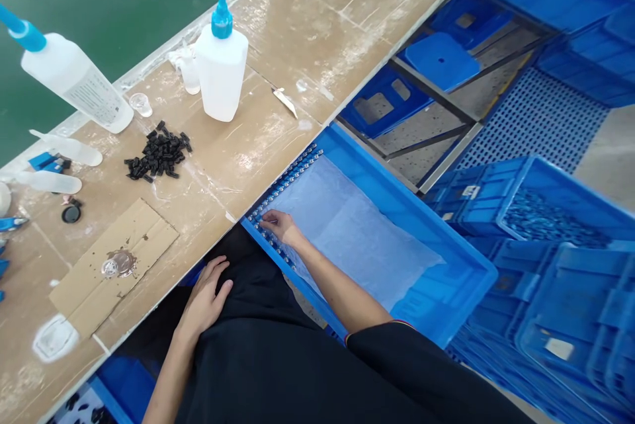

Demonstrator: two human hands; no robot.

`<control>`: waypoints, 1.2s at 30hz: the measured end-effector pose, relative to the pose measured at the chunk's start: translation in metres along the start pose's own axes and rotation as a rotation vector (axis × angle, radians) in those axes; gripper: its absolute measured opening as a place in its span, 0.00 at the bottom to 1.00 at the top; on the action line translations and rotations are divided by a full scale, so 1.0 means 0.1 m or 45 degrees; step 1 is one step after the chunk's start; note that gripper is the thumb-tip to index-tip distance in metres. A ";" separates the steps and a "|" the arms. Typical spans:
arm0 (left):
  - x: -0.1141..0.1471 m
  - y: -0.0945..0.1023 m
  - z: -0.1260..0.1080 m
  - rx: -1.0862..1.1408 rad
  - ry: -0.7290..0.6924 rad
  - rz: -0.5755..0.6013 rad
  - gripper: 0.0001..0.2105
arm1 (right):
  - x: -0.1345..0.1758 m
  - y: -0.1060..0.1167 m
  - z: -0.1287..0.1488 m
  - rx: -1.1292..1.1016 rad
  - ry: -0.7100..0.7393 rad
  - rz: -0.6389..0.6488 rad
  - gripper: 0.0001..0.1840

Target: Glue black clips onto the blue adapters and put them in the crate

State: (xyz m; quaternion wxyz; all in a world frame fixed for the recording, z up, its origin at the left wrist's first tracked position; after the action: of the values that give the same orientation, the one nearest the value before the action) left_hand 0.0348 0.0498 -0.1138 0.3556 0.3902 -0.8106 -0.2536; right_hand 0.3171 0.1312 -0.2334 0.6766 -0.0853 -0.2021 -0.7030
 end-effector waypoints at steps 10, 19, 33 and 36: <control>0.27 0.00 0.38 0.061 0.321 -0.074 0.22 | 0.20 0.76 0.98 -0.053 0.388 -0.495 0.24; 0.78 0.17 1.05 -0.376 0.482 -0.526 0.21 | -0.60 0.34 2.64 0.070 1.104 -0.528 0.30; 1.56 -0.45 1.17 -0.650 1.096 -1.056 0.07 | -1.56 -0.26 2.54 0.039 0.833 -0.305 0.40; 1.53 -0.48 1.22 -0.578 1.107 -1.033 0.09 | -1.48 -0.29 2.58 0.061 0.842 -0.353 0.39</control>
State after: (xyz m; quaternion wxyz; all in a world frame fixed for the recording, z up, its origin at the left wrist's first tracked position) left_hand -0.1059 -0.0853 -0.1646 0.6016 0.6485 -0.3059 -0.3520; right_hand 0.2593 0.3706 -0.0633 0.6055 0.1909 0.0018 -0.7726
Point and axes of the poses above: each hand's wrist, its own x-axis away from the middle knuckle, its own y-axis out of the back of the hand, z = x × y, the point moved 4 cm from there along -x, towards the middle knuckle, and after that the axes turned 11 degrees about -x, right-handed, at the moved point
